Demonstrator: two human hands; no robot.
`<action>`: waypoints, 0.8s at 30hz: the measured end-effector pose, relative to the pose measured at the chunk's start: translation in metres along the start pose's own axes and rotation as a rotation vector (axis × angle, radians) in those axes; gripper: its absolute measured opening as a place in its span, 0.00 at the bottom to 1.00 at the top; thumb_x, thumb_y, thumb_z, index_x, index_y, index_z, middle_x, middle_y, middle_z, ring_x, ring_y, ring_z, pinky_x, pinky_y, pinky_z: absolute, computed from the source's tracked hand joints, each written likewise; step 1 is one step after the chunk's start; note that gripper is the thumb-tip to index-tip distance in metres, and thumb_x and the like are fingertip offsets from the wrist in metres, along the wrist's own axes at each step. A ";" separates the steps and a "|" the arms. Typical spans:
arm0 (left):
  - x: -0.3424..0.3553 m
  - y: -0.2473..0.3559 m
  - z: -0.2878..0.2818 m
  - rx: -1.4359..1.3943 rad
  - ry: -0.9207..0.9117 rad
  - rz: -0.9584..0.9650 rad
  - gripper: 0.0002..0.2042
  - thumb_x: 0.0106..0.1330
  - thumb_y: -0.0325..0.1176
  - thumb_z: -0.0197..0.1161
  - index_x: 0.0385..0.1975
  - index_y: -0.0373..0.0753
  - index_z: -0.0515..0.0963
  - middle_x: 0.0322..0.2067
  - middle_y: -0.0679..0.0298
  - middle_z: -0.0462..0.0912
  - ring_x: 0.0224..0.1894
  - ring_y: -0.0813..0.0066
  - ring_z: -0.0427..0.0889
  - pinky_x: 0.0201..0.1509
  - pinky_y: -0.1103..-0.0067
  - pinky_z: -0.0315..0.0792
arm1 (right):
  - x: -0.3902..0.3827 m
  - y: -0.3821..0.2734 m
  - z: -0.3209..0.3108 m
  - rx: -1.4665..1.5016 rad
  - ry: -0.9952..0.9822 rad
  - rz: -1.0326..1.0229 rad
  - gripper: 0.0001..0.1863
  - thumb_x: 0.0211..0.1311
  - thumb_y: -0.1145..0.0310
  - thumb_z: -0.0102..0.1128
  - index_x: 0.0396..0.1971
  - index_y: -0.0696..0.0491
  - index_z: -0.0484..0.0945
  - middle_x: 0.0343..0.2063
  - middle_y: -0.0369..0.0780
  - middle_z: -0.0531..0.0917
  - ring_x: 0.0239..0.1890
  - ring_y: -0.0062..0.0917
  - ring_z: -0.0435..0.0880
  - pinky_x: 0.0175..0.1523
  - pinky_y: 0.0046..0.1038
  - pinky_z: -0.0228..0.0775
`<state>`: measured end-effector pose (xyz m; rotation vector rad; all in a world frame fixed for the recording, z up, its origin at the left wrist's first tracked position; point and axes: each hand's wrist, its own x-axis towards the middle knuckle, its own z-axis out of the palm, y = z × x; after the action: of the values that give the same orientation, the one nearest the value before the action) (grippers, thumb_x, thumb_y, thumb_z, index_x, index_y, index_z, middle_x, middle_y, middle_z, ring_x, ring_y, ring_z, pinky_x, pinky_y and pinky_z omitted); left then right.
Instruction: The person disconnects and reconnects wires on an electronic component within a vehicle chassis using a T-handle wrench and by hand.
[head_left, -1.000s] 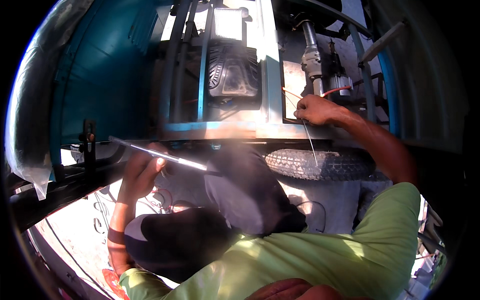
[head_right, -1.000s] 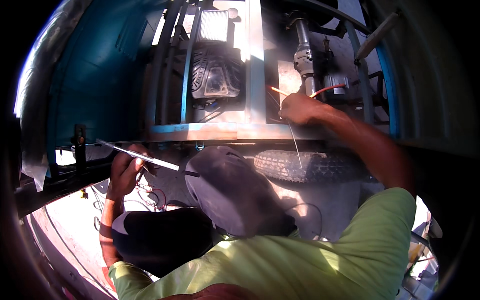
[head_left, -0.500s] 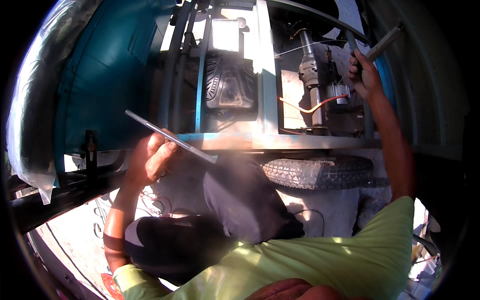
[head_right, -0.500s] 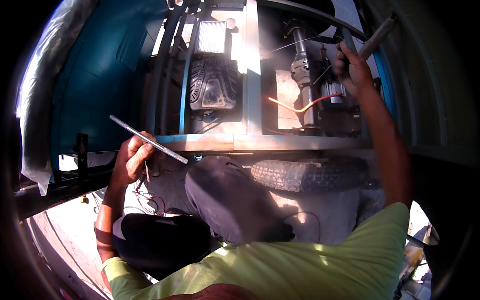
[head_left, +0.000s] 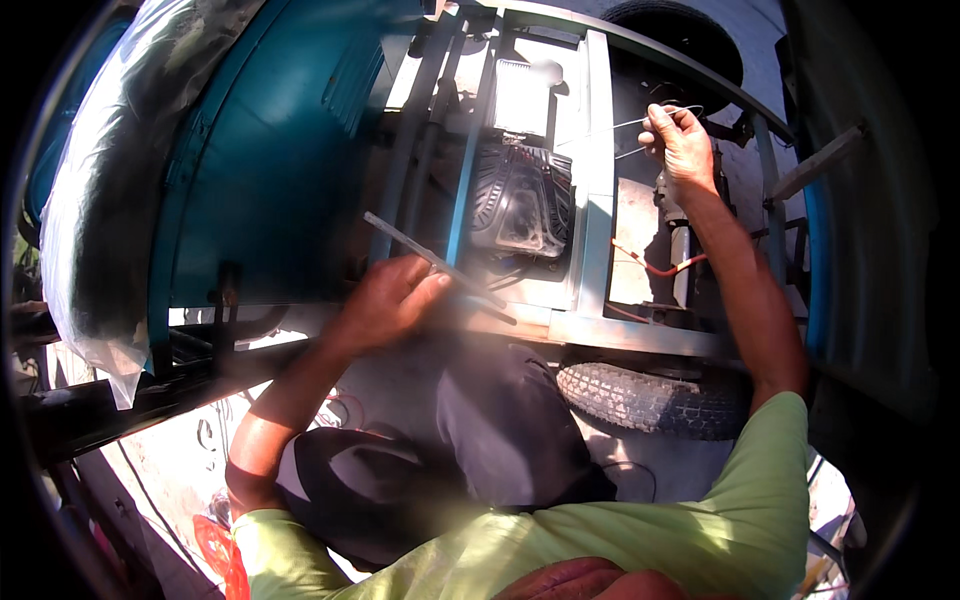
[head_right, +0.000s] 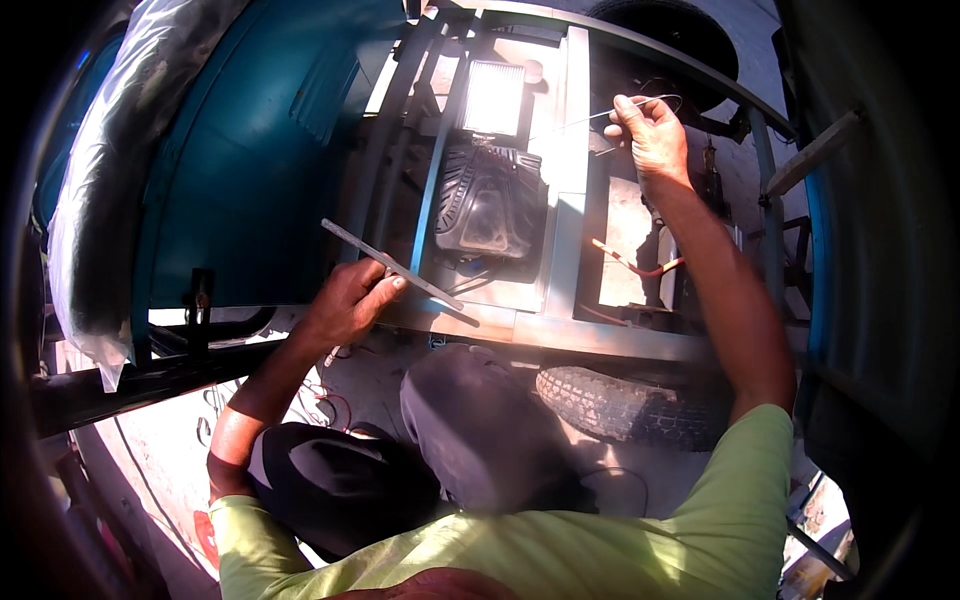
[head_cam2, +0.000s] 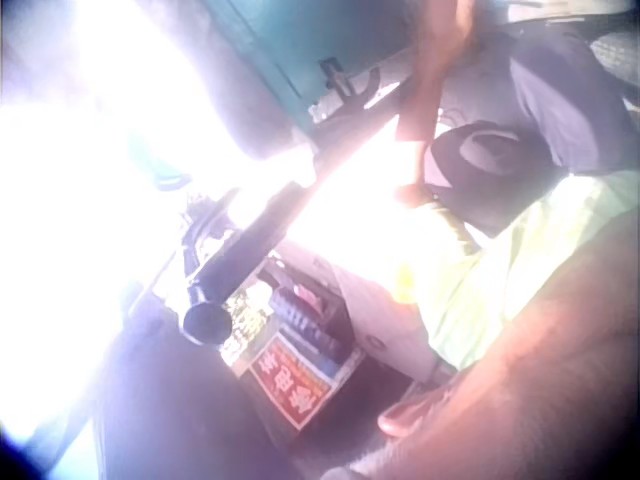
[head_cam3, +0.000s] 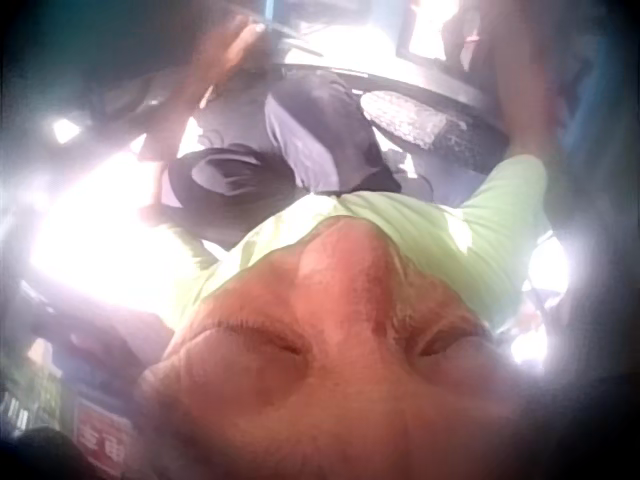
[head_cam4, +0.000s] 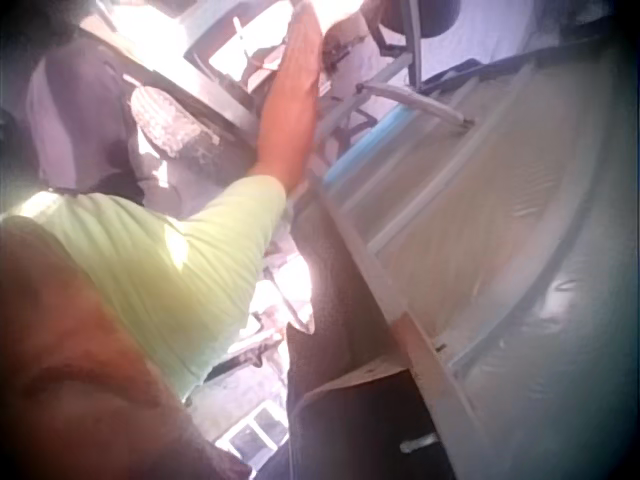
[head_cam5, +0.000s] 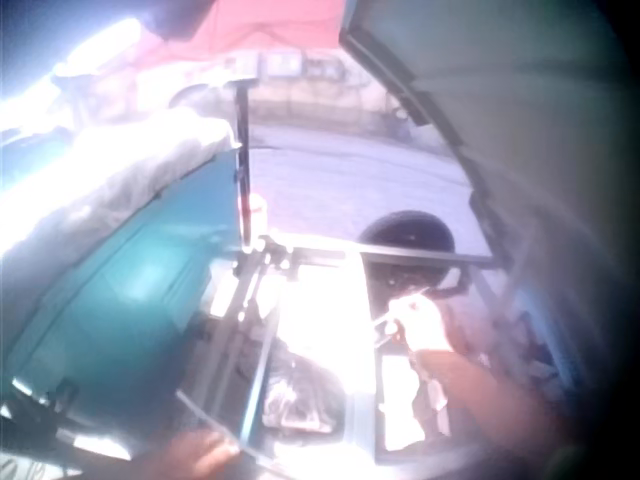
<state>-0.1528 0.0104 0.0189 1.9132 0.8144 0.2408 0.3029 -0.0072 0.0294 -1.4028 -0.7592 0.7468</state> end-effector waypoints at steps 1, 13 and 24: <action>0.002 -0.003 0.003 0.040 0.036 0.056 0.12 0.75 0.37 0.62 0.39 0.32 0.79 0.28 0.53 0.80 0.32 0.65 0.80 0.38 0.70 0.73 | 0.004 0.006 0.006 -0.058 0.018 -0.021 0.11 0.69 0.61 0.72 0.41 0.50 0.79 0.32 0.35 0.86 0.27 0.18 0.84 0.33 0.19 0.73; 0.009 -0.026 0.019 0.124 0.168 0.188 0.06 0.70 0.28 0.66 0.35 0.34 0.78 0.28 0.55 0.77 0.28 0.64 0.78 0.33 0.70 0.70 | 0.019 0.065 0.033 -0.156 -0.023 -0.170 0.14 0.68 0.63 0.73 0.43 0.55 0.79 0.33 0.37 0.87 0.32 0.19 0.88 0.32 0.20 0.81; 0.012 -0.020 0.013 0.189 0.160 0.239 0.05 0.66 0.27 0.67 0.35 0.34 0.78 0.28 0.54 0.78 0.28 0.57 0.79 0.32 0.67 0.70 | 0.019 0.053 0.036 -0.460 -0.167 -0.090 0.13 0.64 0.65 0.75 0.40 0.55 0.81 0.27 0.33 0.85 0.29 0.13 0.84 0.33 0.20 0.78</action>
<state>-0.1461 0.0138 -0.0062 2.1933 0.7330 0.4826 0.2839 0.0303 -0.0227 -1.7159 -1.1709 0.6485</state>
